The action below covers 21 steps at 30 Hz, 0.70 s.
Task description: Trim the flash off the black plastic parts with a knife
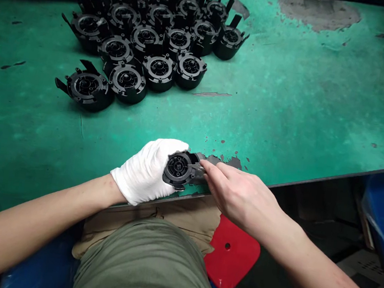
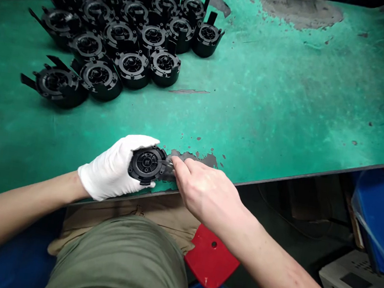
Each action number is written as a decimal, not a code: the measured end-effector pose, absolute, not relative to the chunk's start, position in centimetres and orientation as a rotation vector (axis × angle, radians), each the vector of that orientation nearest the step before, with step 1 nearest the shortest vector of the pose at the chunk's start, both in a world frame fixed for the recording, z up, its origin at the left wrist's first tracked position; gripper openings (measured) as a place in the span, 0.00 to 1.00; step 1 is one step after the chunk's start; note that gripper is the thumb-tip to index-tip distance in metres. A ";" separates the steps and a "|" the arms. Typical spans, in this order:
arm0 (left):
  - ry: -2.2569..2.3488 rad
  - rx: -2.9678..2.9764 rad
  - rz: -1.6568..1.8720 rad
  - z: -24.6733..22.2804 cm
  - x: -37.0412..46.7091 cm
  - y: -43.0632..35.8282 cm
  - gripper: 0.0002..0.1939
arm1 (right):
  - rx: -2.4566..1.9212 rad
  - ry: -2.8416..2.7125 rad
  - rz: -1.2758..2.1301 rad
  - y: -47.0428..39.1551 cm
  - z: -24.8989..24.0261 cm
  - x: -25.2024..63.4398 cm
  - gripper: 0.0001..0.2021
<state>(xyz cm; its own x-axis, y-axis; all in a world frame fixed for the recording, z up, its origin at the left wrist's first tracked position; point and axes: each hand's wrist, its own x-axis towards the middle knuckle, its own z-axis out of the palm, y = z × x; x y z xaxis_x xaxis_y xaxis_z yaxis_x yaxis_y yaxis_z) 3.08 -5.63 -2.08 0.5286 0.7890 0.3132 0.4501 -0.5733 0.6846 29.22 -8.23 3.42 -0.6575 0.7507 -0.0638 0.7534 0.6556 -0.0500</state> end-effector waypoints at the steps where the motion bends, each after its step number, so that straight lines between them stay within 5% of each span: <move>1: 1.007 2.223 0.828 -1.9 3.2 -5.6 0.33 | 1.268 2.805 -0.108 -8.2 3.6 29.2 0.16; 21: 0.974 2.265 0.847 -2.9 2.9 -5.6 0.38 | 1.178 2.763 -0.089 -8.1 4.2 29.7 0.20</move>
<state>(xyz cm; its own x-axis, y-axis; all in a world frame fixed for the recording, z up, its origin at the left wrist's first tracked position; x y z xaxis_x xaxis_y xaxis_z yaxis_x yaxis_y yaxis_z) 2.94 -5.64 -2.90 0.5442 0.7693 0.3348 0.4384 -0.6010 0.6683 29.74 -8.10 4.16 -0.6848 0.7135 -0.1482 0.7215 0.6924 -0.0007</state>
